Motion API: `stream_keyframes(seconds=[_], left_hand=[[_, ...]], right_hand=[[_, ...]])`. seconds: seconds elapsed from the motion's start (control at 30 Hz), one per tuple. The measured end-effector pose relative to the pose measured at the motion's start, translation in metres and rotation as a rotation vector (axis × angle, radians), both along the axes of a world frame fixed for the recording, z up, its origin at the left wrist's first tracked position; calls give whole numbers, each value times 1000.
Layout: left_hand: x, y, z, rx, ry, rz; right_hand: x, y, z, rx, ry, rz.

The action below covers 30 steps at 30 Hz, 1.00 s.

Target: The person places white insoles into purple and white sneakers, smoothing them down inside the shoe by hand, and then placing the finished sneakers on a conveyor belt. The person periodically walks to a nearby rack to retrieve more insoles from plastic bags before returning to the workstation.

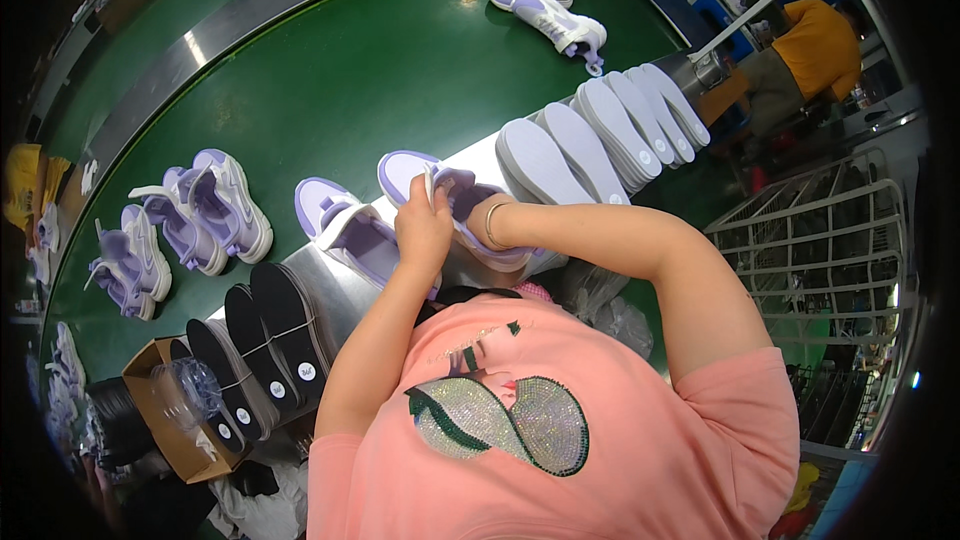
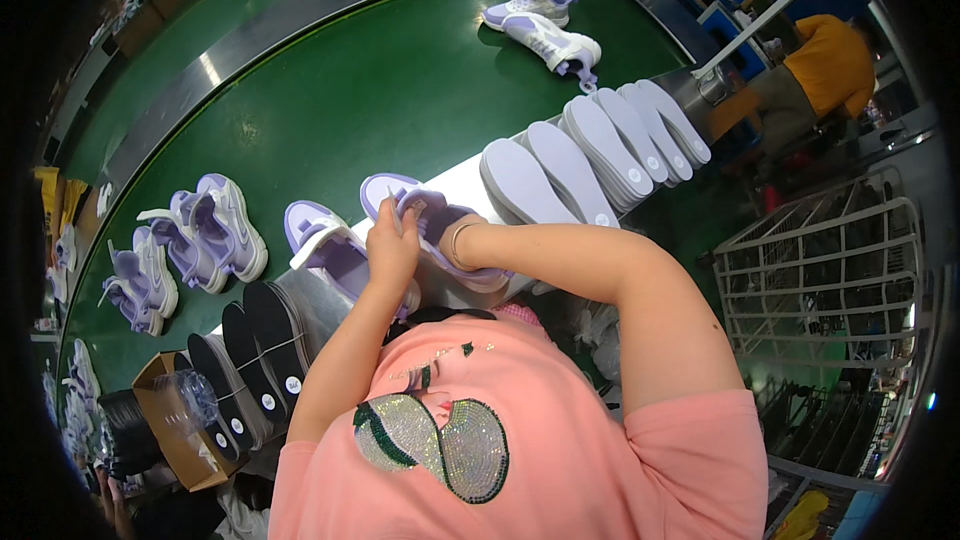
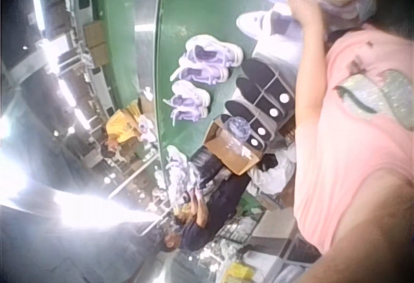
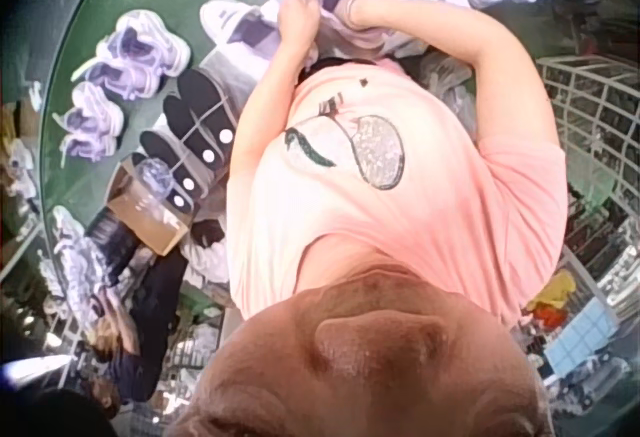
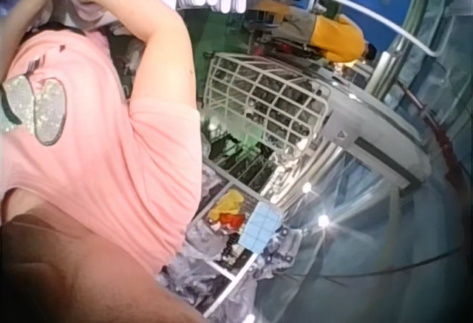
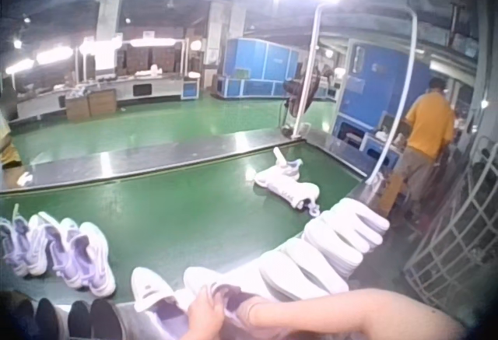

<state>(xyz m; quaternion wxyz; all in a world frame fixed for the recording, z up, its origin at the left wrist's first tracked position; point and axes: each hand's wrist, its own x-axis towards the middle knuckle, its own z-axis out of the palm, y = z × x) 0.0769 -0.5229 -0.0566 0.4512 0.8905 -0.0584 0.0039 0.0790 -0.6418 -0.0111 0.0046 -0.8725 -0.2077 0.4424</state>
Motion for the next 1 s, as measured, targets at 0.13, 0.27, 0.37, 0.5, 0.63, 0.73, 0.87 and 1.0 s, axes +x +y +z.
stream_keyframes(seconds=[0.13,0.27,0.37,0.5,0.63,0.73,0.87,1.0], left_hand=[[2,-1,-5,-1,-10,0],[2,-3,0,-21,55,-31],[2,-2,0,5,40,-34],[2,0,0,-25,10,-20],[2,0,-1,-3,7,-29],[3,-5,1,13,-3,-52],[3,-1,3,-40,39,-69],[-1,6,1,-65,58,-84]], right_hand=[[-7,-14,6,-40,127,124],[-21,-21,3,-148,224,68],[-24,-17,4,-154,177,133],[-24,-28,-1,-40,140,60],[-32,-28,9,-49,79,143],[-31,-31,-6,-111,126,168],[-25,-27,2,-90,161,162],[-34,-21,3,-26,127,102]])
